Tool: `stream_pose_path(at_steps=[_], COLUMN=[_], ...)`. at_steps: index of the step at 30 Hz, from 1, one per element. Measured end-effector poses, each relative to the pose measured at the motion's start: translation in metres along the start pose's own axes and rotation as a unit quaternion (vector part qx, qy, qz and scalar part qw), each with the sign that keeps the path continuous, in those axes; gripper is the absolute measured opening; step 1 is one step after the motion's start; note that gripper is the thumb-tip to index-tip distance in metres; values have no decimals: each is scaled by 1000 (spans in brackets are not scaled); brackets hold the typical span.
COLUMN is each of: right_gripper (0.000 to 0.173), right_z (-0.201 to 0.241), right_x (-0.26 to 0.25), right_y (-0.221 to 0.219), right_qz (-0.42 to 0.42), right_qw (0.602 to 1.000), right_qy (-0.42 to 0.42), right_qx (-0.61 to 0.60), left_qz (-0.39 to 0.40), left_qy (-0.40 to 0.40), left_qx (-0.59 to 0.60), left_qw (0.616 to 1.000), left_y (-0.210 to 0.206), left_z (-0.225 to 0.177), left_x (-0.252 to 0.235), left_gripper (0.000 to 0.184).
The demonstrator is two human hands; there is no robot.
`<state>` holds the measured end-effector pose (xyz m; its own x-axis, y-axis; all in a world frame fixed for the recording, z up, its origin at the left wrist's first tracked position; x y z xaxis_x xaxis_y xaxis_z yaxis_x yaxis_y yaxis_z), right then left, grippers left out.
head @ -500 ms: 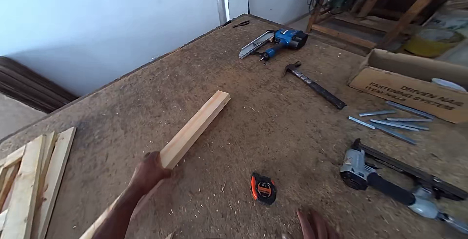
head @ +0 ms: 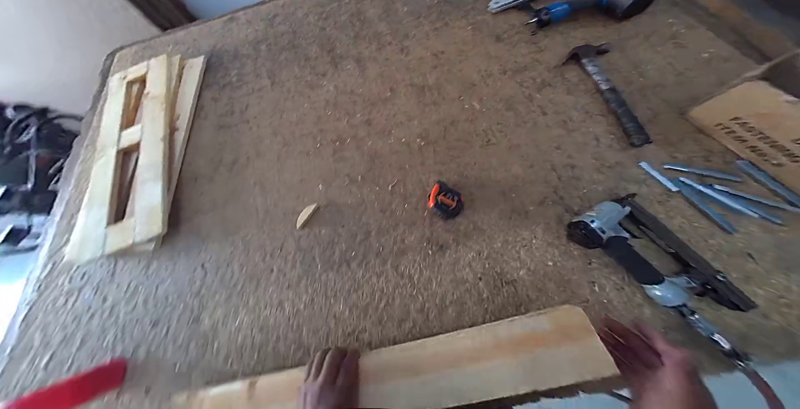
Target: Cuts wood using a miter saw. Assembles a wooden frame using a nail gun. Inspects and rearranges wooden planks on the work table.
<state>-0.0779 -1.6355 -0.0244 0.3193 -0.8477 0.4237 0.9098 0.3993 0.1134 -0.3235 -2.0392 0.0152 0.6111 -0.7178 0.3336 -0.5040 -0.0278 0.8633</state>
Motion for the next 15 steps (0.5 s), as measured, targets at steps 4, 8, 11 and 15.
stream_pose_path(at_steps=[4,8,11,15], right_gripper=[58,51,58,61], right_z=[-2,41,69,74], right_x=[5,-19,-62,-88], right_y=[9,-34,-77,-110], right_qz=[186,232,201,170], right_qw=[940,850,826,851], right_qy=[120,189,172,184], right_qx=[260,434,498,462], left_qz=[-2,178,250,33], left_qy=[-39,-50,33,167], left_qx=[0,31,45,75], left_qw=[999,982,967,983], left_y=[-28,21,63,91], left_z=[-15,-9,9,58], left_x=[-5,-51,-97,-103], left_gripper=[59,61,42,31])
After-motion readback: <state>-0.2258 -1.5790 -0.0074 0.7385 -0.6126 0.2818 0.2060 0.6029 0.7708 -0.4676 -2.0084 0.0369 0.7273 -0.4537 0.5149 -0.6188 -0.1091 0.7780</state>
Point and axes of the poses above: each hand's wrist, its own x-axis away from the middle knuckle, its own y-axis out of the back of the hand, z = x × y, the point moved 4 cm from there along -x, towards the middle knuckle, and after that the axes turned 4 degrees about z, right-handed, at the moved point
